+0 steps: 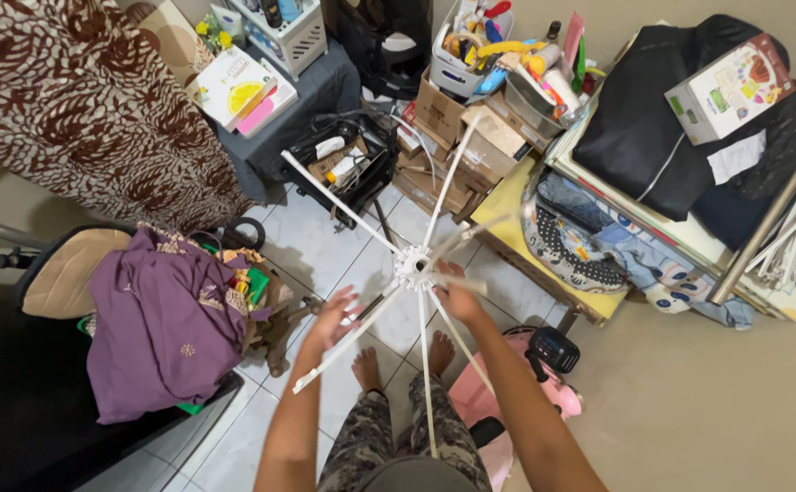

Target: The person assembles a collapsible clothes drying rack by inserting a central metal pole into a white plastic hub, attaching the tripod base, and then expanding the radial arms. The person handles the pole, hub, and arms by hand in a cluttered room.

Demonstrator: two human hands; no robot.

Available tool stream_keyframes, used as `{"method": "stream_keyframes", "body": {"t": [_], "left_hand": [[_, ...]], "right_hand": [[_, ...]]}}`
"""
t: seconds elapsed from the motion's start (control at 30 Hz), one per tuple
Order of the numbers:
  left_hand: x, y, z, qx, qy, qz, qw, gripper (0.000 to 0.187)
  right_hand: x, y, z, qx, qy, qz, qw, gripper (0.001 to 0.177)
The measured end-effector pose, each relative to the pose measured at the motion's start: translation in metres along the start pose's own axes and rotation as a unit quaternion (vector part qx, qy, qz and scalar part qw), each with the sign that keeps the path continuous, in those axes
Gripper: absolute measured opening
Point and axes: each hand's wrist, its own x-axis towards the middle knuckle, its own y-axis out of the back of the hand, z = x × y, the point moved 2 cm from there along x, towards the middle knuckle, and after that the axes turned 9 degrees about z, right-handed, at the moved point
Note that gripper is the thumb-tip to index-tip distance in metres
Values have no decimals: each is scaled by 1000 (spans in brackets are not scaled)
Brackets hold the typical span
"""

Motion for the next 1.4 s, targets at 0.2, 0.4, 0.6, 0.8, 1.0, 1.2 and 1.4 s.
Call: {"method": "stream_keyframes", "body": {"t": [0.2, 0.4, 0.6, 0.8, 1.0, 1.2, 1.4], "left_hand": [[-54, 117, 38, 29, -55, 128, 990, 34], [-41, 113, 63, 185, -173, 56, 966, 21], [-31, -39, 43, 323, -329, -106, 881, 45], [-70, -132, 57, 292, -521, -77, 798, 44], [-63, -80, 57, 284, -525, -130, 792, 18], [-51, 32, 11, 202, -210, 34, 956, 48], [-76, 71, -51, 333, 72, -41, 939, 63]], "right_hand": [[-18, 26, 5, 73, -121, -34, 989, 66], [-20, 15, -5, 290, -193, -18, 937, 63], [12, -3, -22, 328, -232, 16, 916, 64], [11, -3, -34, 362, -175, -34, 915, 50], [-37, 4, -30, 284, -141, -23, 948, 27], [-104, 24, -37, 286, -112, -46, 951, 26], [-139, 6, -42, 114, -153, -2, 982, 27]]}}
